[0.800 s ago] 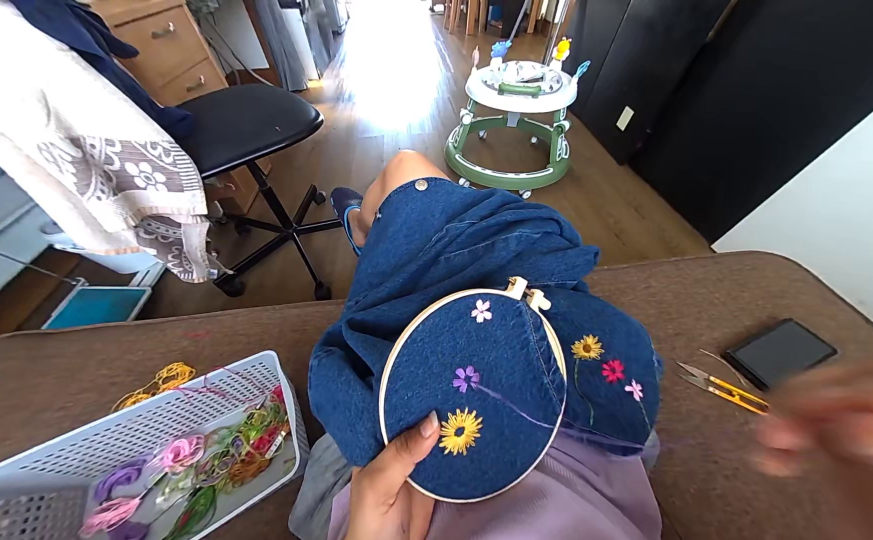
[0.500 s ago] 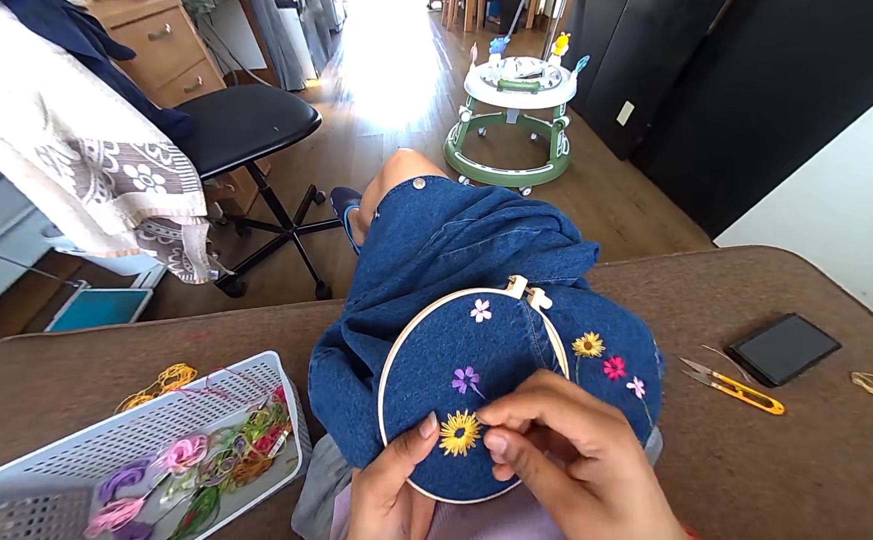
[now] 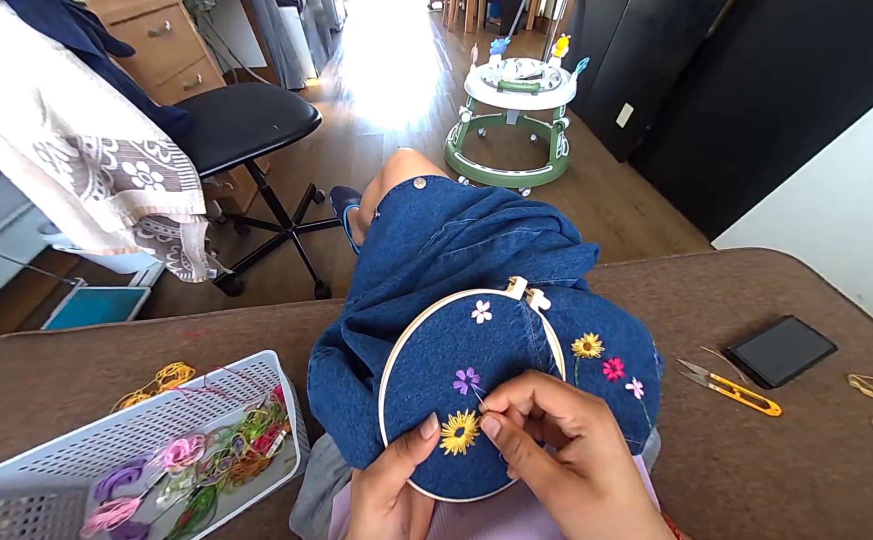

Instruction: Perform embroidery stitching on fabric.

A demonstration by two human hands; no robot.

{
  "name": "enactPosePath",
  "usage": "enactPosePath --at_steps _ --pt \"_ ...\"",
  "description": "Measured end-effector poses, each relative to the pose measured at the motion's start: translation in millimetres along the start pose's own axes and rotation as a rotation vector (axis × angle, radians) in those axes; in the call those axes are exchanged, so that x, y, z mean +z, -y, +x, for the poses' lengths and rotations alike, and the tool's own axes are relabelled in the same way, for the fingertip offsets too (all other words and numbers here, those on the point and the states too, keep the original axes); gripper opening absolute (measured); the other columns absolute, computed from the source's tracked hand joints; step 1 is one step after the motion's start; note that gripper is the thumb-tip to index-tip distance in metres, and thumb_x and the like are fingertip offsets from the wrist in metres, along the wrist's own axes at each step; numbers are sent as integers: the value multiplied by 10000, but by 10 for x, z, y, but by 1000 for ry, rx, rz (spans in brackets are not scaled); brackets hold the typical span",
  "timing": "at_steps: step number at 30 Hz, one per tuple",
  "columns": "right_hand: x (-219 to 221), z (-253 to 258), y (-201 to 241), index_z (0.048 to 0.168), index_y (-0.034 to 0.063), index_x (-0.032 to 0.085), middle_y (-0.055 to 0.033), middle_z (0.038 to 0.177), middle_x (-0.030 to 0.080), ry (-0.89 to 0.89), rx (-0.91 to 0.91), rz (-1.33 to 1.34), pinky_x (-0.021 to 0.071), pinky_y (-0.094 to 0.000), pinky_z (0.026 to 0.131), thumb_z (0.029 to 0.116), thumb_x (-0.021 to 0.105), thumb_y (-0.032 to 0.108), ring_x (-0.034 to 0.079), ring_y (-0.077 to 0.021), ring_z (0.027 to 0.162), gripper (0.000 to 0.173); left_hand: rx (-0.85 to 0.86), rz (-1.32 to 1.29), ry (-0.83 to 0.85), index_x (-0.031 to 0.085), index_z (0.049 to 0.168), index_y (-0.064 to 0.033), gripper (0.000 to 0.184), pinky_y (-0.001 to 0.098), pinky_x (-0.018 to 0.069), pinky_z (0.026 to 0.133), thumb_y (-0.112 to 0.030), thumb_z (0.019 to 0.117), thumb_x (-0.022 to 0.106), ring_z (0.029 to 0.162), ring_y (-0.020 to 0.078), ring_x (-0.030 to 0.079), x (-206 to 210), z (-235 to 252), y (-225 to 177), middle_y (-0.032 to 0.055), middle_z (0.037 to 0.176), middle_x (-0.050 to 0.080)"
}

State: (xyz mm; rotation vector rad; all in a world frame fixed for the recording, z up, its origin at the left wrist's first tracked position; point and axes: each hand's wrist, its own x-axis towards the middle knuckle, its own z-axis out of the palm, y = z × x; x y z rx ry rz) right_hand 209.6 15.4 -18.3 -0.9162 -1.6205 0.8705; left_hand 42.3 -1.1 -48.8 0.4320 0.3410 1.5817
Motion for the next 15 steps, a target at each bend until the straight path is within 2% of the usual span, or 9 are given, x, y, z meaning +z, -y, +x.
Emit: enactPosePath --at_steps 15 --pt "17 38 30 968 51 710 35 778 669 -12 57 72 514 -141 503 962 687 134 606 12 610 86 16 16 12 723 1101 16 236 445 597 944 26 865 734 1024 260 744 2 -6 6 189 1072 753"
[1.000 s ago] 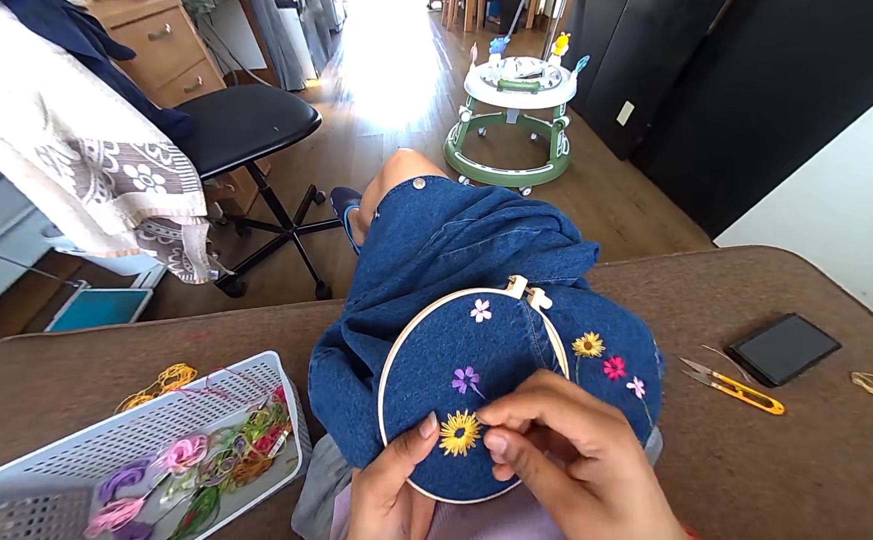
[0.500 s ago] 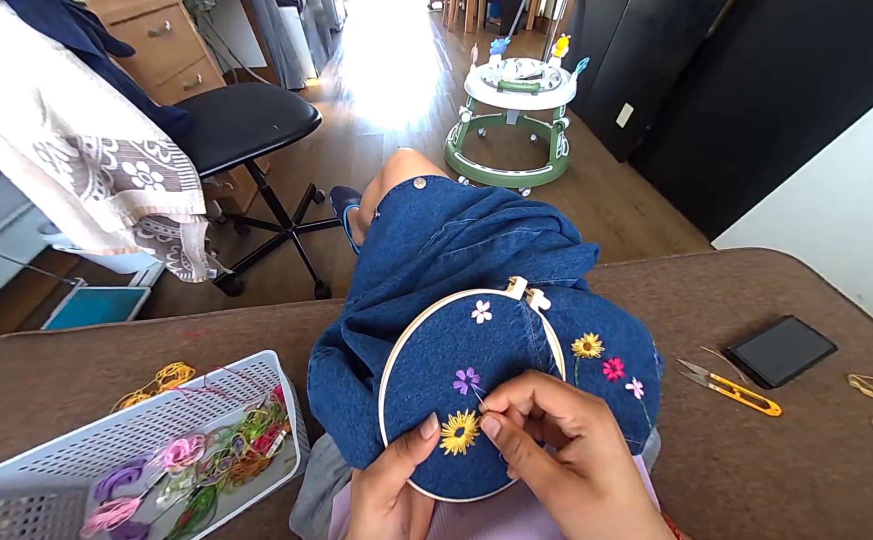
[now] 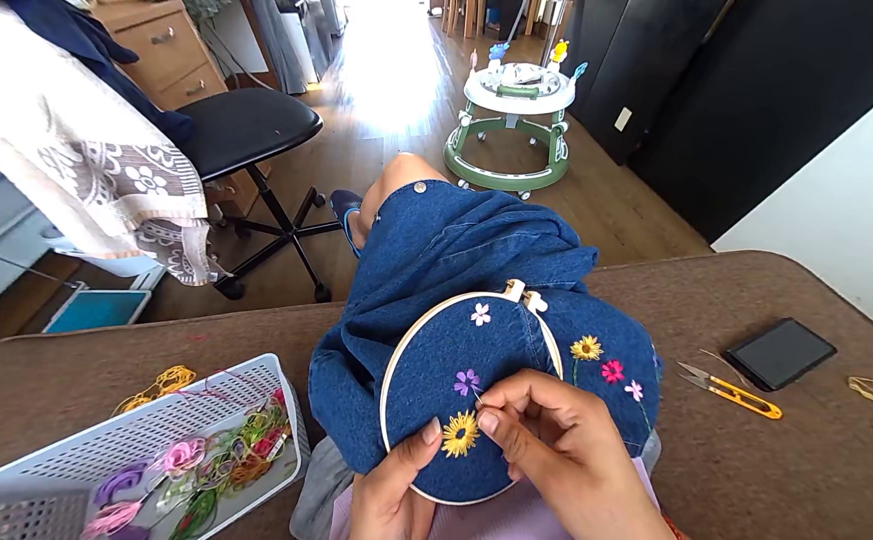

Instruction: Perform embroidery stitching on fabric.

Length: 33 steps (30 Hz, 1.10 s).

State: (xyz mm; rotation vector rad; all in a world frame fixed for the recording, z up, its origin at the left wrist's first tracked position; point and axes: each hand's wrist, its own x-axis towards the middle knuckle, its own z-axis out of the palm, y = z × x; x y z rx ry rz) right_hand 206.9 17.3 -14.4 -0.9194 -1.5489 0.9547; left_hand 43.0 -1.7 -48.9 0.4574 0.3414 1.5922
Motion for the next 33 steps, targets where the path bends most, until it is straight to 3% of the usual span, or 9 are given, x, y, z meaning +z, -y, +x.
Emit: enactPosePath --at_steps 16,33 --pt "130 11 -138 955 70 680 28 816 626 -86 -96 -92 474 -115 515 992 657 197 561 24 628 134 -25 -13 2 720 1095 27 237 461 591 948 20 859 739 1026 276 739 -5 0 -9 204 1067 747" --pt "219 -3 -188 940 64 658 20 819 592 -176 -214 -148 489 -110 631 1010 646 240 556 22 708 191 -49 -40 73 728 1123 12 247 460 579 974 23 877 721 1062 269 729 -35 -5 -20 187 1104 746"
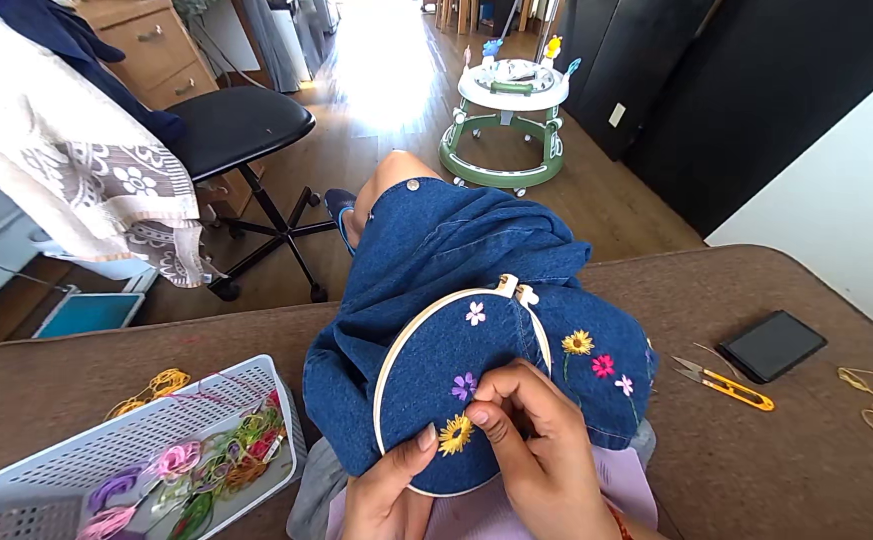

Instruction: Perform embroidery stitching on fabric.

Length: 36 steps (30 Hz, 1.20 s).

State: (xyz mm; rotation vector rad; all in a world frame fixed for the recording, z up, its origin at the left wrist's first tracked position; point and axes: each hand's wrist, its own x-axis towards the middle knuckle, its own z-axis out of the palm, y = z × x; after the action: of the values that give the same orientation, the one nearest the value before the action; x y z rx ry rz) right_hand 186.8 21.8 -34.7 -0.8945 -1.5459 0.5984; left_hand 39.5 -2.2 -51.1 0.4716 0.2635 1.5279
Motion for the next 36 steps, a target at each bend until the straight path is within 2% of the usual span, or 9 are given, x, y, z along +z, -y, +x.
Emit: enactPosePath --at_steps 9,17,20,23,26,28,32,36 --pt "-5 11 -8 949 62 662 9 852 612 -17 -52 -37 515 -112 670 1021 632 226 586 16 749 181 -4 13 2 726 1128 10 250 464 579 976 18 878 726 1067 271 729 10 -1 -10 191 1110 744" --pt "2 58 22 964 51 647 19 821 629 -37 -19 78 495 -112 598 1008 661 246 558 33 665 200 36 51 45 724 1155 -8 272 444 579 983 29 886 719 1081 247 726 -1 -11 8 172 1121 747" --pt "9 116 63 998 64 625 33 800 637 -52 -32 118 469 -99 540 985 695 232 531 47 603 183 53 97 32 728 1150 -23 272 427 585 976 31 884 719 1069 228 730 32 -32 13 151 1112 754" --pt "-43 158 86 1032 81 600 37 794 640 2 -9 103 469 -107 515 975 710 278 547 35 592 233 52 90 39 729 1151 -21 269 428 584 977 37 889 709 1069 231 730 37 -31 2 153 1114 753" --pt "-178 155 86 1075 65 621 15 869 678 118 -27 26 521 -127 574 977 710 301 603 15 669 270 24 57 23 729 1143 -10 261 436 585 974 29 885 718 1066 241 731 28 -23 -10 164 1112 751" --pt "-260 135 72 1110 62 612 -7 928 678 179 -79 -47 533 -127 625 1004 676 266 616 6 722 239 15 35 23 730 1140 -4 255 444 583 977 28 888 714 1069 250 731 20 -14 -25 170 1114 751" --pt "-292 155 34 1088 73 613 -18 939 675 129 -257 -204 541 -125 709 1034 631 230 640 -12 804 167 16 55 31 735 1140 -15 255 430 585 976 29 889 714 1070 236 732 32 -25 -16 158 1113 754" --pt "-295 278 104 1098 105 625 0 956 673 111 -298 -266 541 -133 692 1024 646 308 641 -13 815 217 37 93 39 737 1143 -30 267 412 585 975 33 885 716 1069 219 730 49 -26 -11 145 1108 757"
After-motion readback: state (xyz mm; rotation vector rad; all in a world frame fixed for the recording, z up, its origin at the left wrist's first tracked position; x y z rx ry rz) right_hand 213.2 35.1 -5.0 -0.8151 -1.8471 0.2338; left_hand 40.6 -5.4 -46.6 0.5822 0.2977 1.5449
